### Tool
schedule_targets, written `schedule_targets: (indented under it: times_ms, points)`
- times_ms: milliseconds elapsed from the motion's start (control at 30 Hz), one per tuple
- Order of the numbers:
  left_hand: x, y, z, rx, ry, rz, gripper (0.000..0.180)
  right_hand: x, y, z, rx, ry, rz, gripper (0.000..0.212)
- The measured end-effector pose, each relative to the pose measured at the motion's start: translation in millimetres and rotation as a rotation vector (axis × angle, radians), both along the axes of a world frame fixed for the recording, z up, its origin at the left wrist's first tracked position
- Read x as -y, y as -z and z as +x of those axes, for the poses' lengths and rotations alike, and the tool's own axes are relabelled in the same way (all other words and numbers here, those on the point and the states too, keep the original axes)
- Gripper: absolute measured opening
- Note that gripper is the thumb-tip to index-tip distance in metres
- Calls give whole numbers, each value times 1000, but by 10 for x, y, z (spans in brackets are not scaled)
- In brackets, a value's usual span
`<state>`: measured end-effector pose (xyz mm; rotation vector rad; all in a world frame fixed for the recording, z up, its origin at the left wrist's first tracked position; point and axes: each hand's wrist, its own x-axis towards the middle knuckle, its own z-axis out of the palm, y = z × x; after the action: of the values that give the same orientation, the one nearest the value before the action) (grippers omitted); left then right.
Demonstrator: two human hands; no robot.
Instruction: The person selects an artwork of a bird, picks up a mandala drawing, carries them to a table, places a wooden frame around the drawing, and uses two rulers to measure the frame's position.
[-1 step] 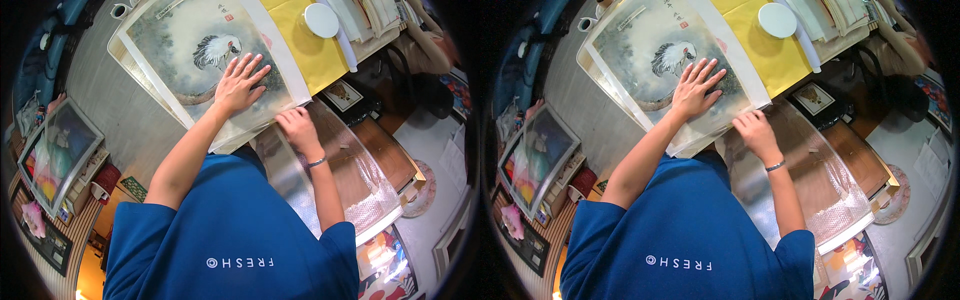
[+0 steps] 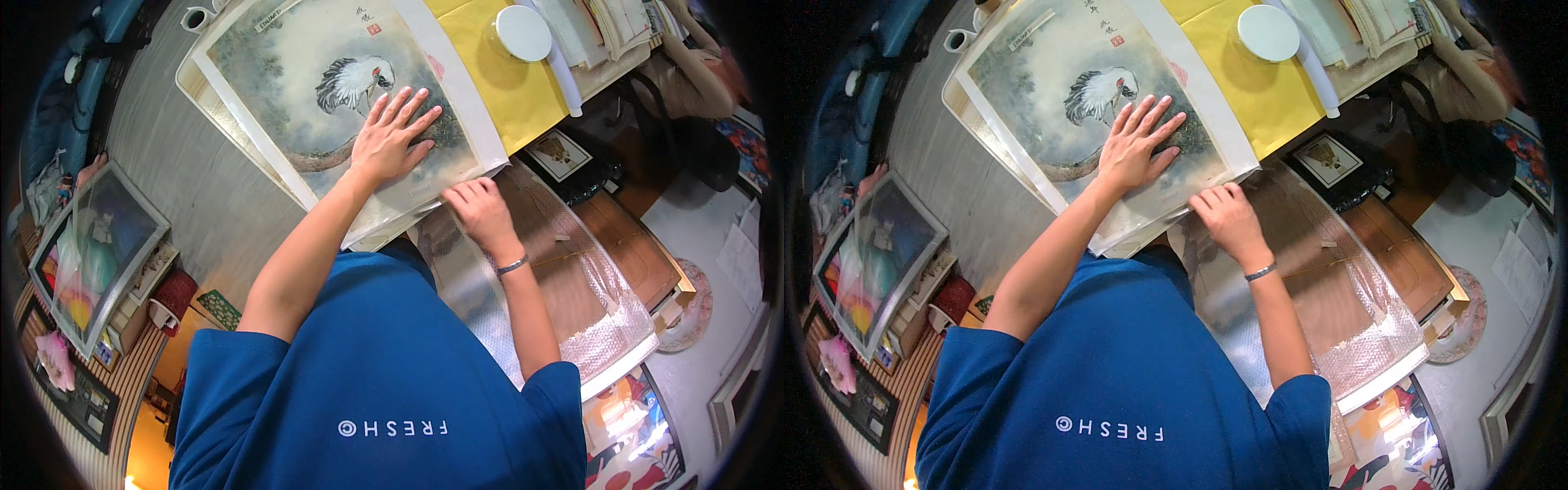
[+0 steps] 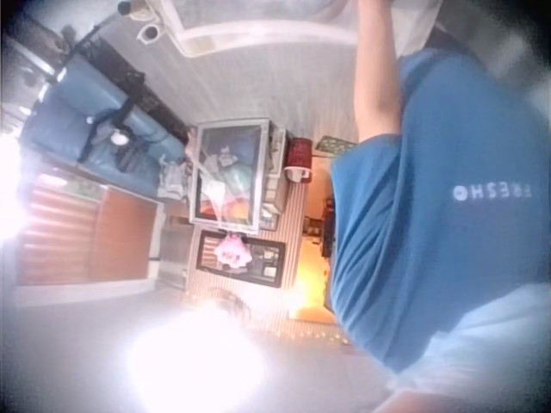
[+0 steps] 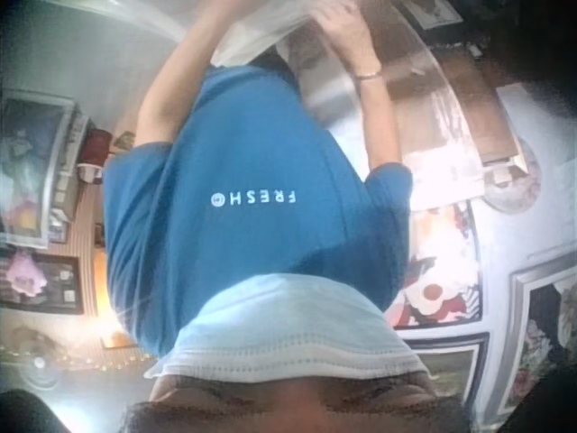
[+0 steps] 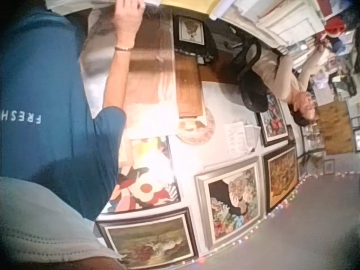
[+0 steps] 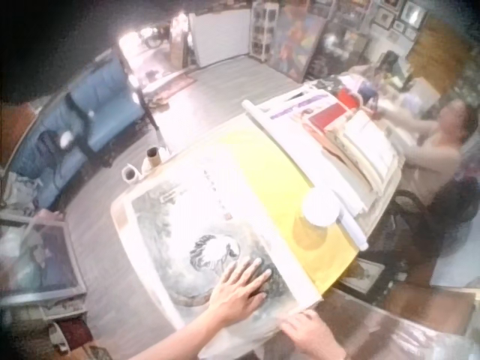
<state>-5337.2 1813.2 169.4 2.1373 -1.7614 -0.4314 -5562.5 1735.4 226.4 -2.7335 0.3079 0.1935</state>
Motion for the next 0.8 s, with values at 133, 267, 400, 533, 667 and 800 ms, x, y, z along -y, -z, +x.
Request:
schedule_targets:
  times_ms: [133,267,400,533,667,800]
  points:
    - [-56,-56,34,-96,25,-87,60,-365,104,-40,71,48,54,17]
    - [-157,-14,121,-195,101,-193,57,-706,-17,-5,87,235,196,19]
    - [-457,-62,72,-146,237,-171,59,-1069,173,55,216,716,295,27]
    - [-937,-279,-168,-237,133,18,69,-1340,257,224,277,1160,658,39]
    - [-1069,-212,-329,-226,107,72,84,-1414,270,397,535,1725,1212,35]
    - [-1071,-170,-349,-237,78,57,85,-1341,382,344,579,1792,1403,27]
